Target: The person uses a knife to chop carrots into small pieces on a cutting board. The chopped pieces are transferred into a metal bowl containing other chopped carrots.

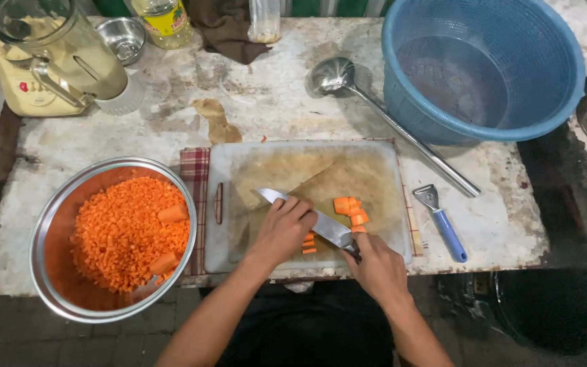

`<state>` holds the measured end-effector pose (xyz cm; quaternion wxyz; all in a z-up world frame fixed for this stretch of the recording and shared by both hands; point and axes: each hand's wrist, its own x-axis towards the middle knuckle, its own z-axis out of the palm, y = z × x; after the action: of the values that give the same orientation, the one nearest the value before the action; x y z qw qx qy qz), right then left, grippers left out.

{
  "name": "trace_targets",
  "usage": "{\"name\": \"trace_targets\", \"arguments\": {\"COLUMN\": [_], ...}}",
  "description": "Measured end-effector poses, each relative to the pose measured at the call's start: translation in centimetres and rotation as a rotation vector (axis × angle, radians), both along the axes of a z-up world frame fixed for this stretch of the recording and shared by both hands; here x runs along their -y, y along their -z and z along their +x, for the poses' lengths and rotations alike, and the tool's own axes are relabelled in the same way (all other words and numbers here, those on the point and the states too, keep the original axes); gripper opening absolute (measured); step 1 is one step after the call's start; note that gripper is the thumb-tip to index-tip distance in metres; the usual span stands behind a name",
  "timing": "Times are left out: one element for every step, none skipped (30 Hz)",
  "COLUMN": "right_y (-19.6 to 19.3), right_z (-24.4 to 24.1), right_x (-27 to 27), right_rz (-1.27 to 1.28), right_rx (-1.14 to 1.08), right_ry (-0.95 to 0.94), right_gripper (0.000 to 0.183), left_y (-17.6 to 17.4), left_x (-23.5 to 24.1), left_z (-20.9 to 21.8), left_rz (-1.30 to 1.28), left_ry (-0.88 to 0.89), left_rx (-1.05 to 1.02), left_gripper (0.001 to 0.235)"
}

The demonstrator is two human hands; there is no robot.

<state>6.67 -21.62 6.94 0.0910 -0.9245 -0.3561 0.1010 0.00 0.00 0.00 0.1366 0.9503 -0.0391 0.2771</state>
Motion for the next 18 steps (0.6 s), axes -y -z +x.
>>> {"name": "trace_targets", "arguments": {"right_y": [-0.1, -0.1, -0.2, -0.2, -0.2, -0.2, -0.2, -0.1, -0.1, -0.8, -1.5, -2.1, -1.5, -1.0, -0.4, 0.1, 0.6, 1.0], "right_z": [0.0, 0.0, 0.2, 0.3, 0.4, 0.6, 0.3, 0.1, -0.1, -0.8, -1.6, -2.4, -3.0, -3.7, -4.4, -4.6, -5.0, -5.4], "right_x": [0.0, -0.1, -0.1, 0.1, 0.3, 0.5, 0.9, 1.3, 1.7, 1.8, 2.0, 2.2, 2.7, 3.2, 3.7, 3.7, 3.8, 3.8], "right_rz": [-0.001, -0.011, -0.021, -0.022, -0.031, -0.040, -0.039, 0.027, 0.094, 0.094, 0.100, 0.105, 0.100, 0.145, 0.197, 0.198, 0.214, 0.231], "right_rx": [-0.002, -0.039, -0.074, -0.075, -0.151, -0.226, -0.228, -0.369, -0.508, -0.509, -0.602, -0.695, -0.698, -0.747, -0.794, -0.796, -0.830, -0.864], "right_ry": [0.004, 0.056, 0.107, 0.108, 0.156, 0.204, 0.205, 0.272, 0.335, 0.333, 0.379, 0.426, 0.429, 0.414, 0.404, 0.412, 0.400, 0.389], "right_gripper": [0.033, 0.034, 0.035, 0.035, 0.038, 0.041, 0.041, 0.037, 0.032, 0.032, 0.035, 0.039, 0.039, 0.041, 0.043, 0.043, 0.043, 0.043], "left_y": [0.2, 0.5, 0.7, 0.8, 0.9, 0.9, 1.2, 1.4, 1.6, 1.7, 1.8, 2.0, 1.7, 1.4, 1.1, 0.8, 0.5, 0.1], "left_x": [0.1, 0.3, 0.4, 0.6, 0.8, 1.0, 1.2, 1.4, 1.7, 1.6, 1.7, 1.8, 1.6, 1.5, 1.3, 1.4, 1.4, 1.4], "left_z": [-0.1, -0.1, -0.1, -0.7, -1.2, -1.7, -1.9, -2.1, -2.3, -2.4, -2.5, -2.7, -3.1, -3.5, -3.8, -4.2, -4.7, -5.2], "left_rz": [-0.001, -0.012, -0.023, -0.024, -0.104, -0.185, -0.184, -0.250, -0.316, -0.316, -0.312, -0.309, -0.313, -0.373, -0.430, -0.431, -0.569, -0.706], "left_ry": [0.004, -0.010, -0.027, -0.025, -0.051, -0.076, -0.075, -0.072, -0.071, -0.074, -0.063, -0.052, -0.051, -0.030, -0.003, 0.004, -0.045, -0.095], "left_rx": [-0.002, 0.012, 0.027, 0.026, -0.031, -0.087, -0.089, -0.112, -0.134, -0.135, -0.143, -0.152, -0.155, -0.106, -0.056, -0.060, -0.112, -0.168], "left_gripper": [0.005, 0.008, 0.010, 0.010, 0.011, 0.014, 0.014, 0.013, 0.014, 0.014, 0.016, 0.019, 0.019, 0.019, 0.020, 0.020, 0.028, 0.038]}}
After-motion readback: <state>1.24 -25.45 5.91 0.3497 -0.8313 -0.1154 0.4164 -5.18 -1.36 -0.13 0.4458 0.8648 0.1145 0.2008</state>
